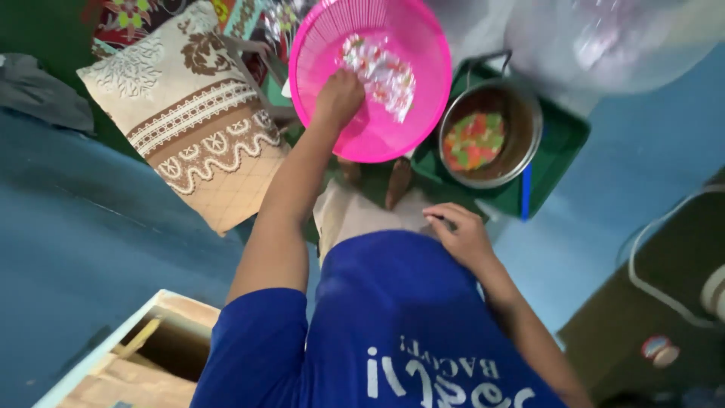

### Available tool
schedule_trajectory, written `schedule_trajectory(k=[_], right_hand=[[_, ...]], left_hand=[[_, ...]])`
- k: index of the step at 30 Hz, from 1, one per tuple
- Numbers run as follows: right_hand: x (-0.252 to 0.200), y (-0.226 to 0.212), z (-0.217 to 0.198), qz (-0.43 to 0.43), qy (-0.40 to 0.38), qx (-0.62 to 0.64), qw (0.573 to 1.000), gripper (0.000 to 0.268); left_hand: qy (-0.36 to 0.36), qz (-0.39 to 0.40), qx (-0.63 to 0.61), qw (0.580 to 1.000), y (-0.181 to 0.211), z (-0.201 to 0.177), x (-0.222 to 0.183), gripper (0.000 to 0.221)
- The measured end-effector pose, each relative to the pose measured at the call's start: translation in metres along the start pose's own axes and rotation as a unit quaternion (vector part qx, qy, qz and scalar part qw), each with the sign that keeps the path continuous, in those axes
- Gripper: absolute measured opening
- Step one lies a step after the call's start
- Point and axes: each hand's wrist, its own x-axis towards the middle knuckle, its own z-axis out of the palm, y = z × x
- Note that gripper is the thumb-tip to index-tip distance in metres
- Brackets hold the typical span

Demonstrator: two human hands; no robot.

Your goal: Packing small wrapped items from a basket into plastic bags and stirring colorful items in a pot.

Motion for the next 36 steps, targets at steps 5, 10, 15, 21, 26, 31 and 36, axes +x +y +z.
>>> schedule_trajectory(k=[5,10,15,21,26,31,36], right_hand=[[0.024,-0.012,-0.034,-0.046,-0.014,-0.029,0.998,0.017],[0.029,0.01,-0.019,-0.023,0.013,0.138,0.99,0.016],[0.04,0.022,0.005,-0.006,0.002,0.255,0.967,0.017],[0.05,0.023,0.05,0.058,0.053,0.321,0.944,0.018],[0.046,0.011,0.079,0.162,0.05,0.402,0.9,0.023],[0.027,-0.004,0.076,0.094,0.07,0.377,0.919,0.025],[0.022,0.022,0.066,0.046,0.075,0.376,0.922,0.032]], left_hand=[[0.007,-0.085,-0.087,0.993,0.011,-0.059,-0.017,0.011],[0.121,-0.146,-0.252,0.949,0.027,-0.081,-0.048,0.016],[0.171,-0.218,-0.417,0.866,0.046,-0.114,-0.069,0.011],[0.187,-0.264,-0.724,0.609,0.05,-0.082,-0.073,0.037],[0.145,-0.337,-0.78,0.508,0.053,-0.088,-0.087,0.037],[0.175,-0.343,-0.679,0.625,0.062,-0.122,-0.131,0.03],[0.144,-0.303,-0.685,0.646,0.133,-0.152,-0.181,0.022]])
